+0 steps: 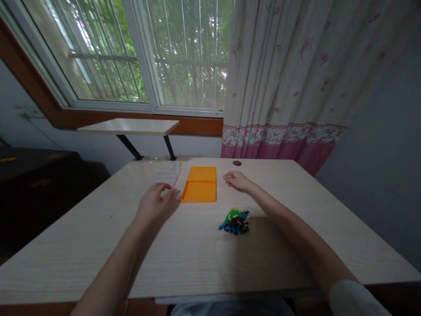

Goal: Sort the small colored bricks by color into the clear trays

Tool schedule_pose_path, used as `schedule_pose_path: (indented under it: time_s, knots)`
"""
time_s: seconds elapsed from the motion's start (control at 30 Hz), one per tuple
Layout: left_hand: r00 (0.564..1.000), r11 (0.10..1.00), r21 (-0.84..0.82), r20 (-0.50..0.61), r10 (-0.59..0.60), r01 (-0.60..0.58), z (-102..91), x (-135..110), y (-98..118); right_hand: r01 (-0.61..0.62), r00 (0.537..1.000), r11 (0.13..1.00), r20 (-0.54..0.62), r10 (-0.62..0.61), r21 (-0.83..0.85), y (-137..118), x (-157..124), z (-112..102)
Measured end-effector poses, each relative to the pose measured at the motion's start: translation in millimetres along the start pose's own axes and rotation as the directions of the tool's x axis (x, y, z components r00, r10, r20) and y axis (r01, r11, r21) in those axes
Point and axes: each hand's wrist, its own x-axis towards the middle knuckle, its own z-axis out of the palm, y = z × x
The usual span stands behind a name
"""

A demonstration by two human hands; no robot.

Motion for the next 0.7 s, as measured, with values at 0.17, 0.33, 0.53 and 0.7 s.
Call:
schedule_pose_path:
  time_s: [0.17,0.33,0.53,0.7]
  knots:
    - [0.96,0.938,0.203,-0.036,-0.279,0.28,-14.0,8,-33,0.054,0.989,0.988,0.126,-0.073,0.145,13,-38,-13]
    - [0.901,0.901,0.194,0.126,-0.414,0.387,-4.6,7,-46,0.104,0.979,0.972,0.15,-0.137,0.21,10,-55,-21]
    - [0.918,0.918,-0.023,-0.019,-0.396,0.396,-19.3,14,-17,0.195,0.975,0.969,0.078,-0.208,0.152,-20,-57,-24]
    - [0.976,0.792,-0.571,0.166,-0.143,0.213,-1.0,23,62,0.431,0.899,0.899,-0.125,-0.42,0.079,-60,-71,-13]
